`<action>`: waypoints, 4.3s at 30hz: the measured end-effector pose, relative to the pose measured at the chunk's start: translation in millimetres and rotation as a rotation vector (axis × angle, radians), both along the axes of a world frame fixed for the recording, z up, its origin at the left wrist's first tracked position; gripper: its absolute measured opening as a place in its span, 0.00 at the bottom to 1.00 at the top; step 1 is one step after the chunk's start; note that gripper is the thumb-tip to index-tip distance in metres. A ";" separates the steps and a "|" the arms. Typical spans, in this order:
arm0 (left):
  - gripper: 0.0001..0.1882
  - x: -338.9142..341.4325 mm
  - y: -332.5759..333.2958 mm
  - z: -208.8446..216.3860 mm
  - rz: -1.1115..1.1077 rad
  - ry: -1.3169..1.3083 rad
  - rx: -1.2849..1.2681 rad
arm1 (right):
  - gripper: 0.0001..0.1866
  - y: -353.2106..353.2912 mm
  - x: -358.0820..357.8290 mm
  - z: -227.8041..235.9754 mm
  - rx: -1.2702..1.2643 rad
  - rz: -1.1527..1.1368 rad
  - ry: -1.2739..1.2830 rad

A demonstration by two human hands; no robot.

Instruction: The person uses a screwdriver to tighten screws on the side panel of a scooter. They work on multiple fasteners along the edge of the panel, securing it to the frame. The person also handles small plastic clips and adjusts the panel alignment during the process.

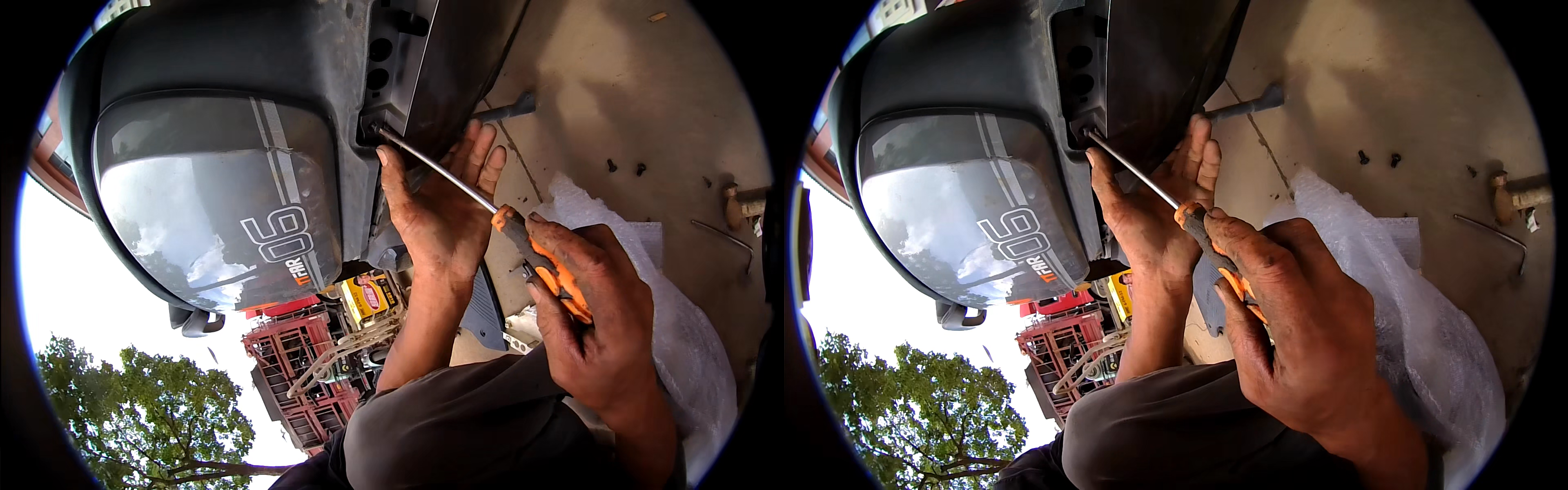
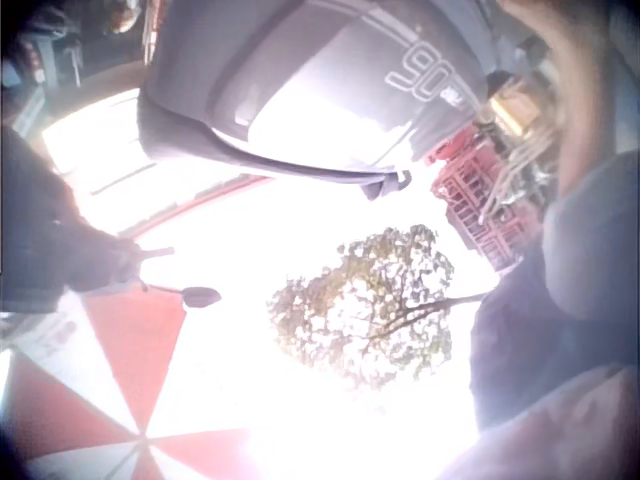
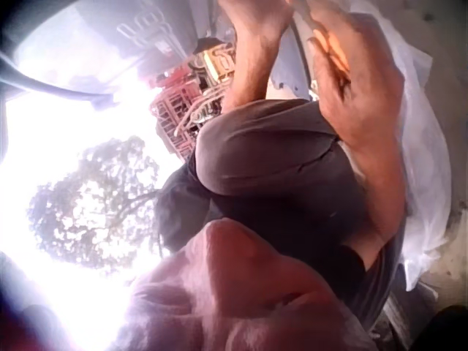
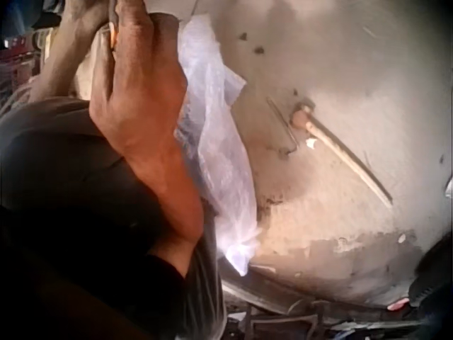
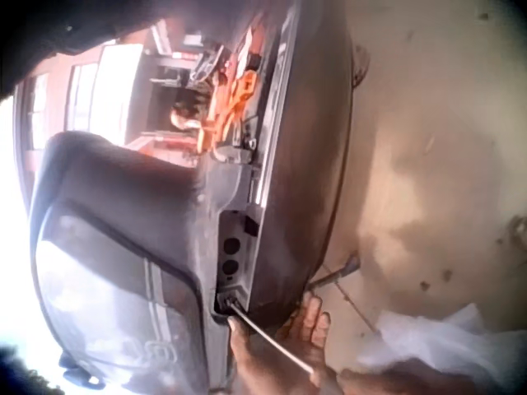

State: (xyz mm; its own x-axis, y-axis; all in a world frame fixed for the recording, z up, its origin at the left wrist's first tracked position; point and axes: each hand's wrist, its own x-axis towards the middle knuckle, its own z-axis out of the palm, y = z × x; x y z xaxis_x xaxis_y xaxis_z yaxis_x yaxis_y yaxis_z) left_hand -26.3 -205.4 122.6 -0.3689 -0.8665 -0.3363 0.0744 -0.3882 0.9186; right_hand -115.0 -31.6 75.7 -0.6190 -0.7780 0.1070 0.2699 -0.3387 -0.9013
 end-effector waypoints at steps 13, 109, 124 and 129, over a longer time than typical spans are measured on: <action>0.39 -0.5 -3.2 5.7 0.028 0.132 0.090 | 0.24 -6.1 -26.2 -24.9 -0.033 0.124 -0.179; 0.13 5.1 -7.2 15.5 -0.355 0.127 -0.150 | 0.27 -3.5 -26.0 -8.9 0.220 0.078 -0.325; 0.13 4.1 1.3 15.8 -0.333 0.136 -0.109 | 0.25 -2.6 -15.2 -6.7 0.086 -0.047 -0.093; 0.12 2.2 -2.3 17.4 -0.340 0.105 -0.158 | 0.24 -1.3 -20.6 8.1 0.117 0.149 -0.354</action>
State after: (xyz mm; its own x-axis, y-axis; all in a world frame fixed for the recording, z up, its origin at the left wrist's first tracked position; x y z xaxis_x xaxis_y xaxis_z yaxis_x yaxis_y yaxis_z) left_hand -24.1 -207.7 140.0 -0.6694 -0.7269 -0.1532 0.0629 -0.2609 0.9633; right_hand -135.6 -33.0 83.9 -0.4815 -0.8562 -0.1873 0.6091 -0.1732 -0.7740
